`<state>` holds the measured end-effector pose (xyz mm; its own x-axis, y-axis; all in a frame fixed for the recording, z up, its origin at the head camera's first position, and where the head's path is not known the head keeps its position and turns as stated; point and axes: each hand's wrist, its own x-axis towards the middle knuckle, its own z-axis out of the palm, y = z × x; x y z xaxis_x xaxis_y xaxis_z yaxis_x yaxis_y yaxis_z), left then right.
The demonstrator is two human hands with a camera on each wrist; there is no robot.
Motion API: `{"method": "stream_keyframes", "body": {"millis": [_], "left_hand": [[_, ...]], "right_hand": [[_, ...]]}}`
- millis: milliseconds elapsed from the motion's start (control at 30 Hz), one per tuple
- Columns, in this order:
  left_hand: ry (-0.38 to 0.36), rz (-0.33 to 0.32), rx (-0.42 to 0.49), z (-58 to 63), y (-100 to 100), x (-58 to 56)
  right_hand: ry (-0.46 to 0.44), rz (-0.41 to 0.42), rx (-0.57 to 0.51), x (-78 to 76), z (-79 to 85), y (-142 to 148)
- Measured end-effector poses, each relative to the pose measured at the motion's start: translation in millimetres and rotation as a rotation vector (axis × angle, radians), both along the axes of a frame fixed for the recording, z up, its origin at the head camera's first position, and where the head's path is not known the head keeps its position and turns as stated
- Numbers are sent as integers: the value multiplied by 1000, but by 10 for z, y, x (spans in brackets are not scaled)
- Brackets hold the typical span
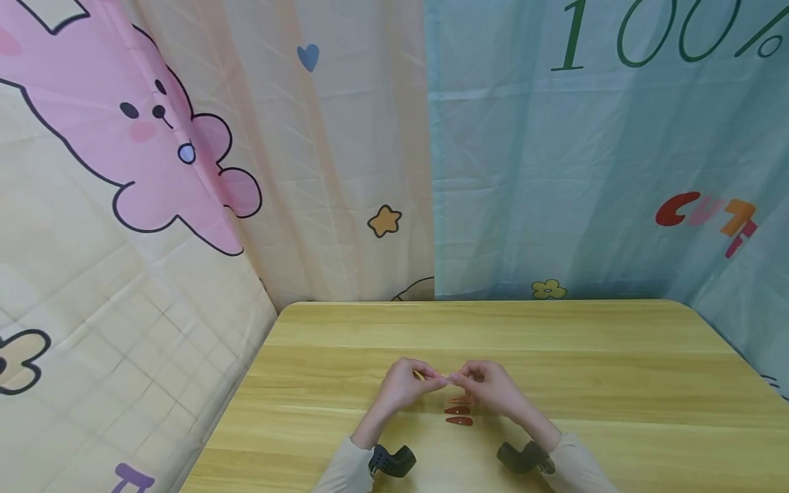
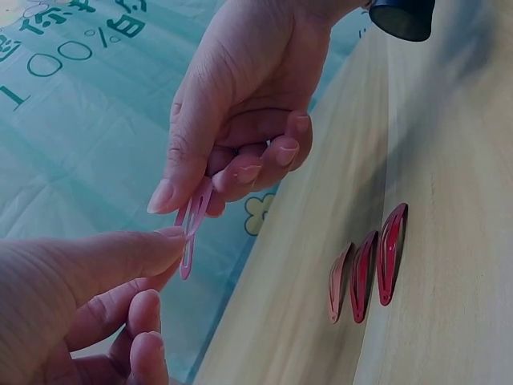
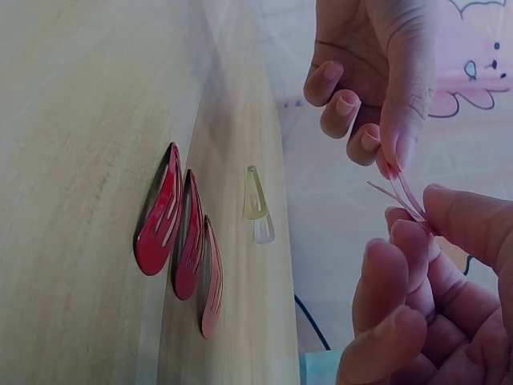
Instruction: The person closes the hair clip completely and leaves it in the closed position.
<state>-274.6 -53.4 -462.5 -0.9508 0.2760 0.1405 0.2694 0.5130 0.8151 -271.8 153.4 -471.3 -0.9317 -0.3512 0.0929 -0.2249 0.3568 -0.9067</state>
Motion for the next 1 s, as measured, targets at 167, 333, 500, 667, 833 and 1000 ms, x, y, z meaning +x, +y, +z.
{"method": "stream_keyframes", "body": {"millis": [167,333,500,667,833,1000], "left_hand": [[-8,-5,5,13,-6,10],[-22,-8,15,31,-3,11],[-20,-23,29,31,3,-2],[-13,-41,34,23,5,-4],[-12,-35,32,18,15,-8],[-39,-35,47,23,30,-5]], "right_hand": [[-7,-26,-7,-10,-9,1],[2,-43,-17,-11,-8,3],[15,-51,-30,-4,6,-3],[24,-56,-44,4,16,-11],[31,-52,-63,4,26,-17],[27,-58,-74,5,28,-21]]}}
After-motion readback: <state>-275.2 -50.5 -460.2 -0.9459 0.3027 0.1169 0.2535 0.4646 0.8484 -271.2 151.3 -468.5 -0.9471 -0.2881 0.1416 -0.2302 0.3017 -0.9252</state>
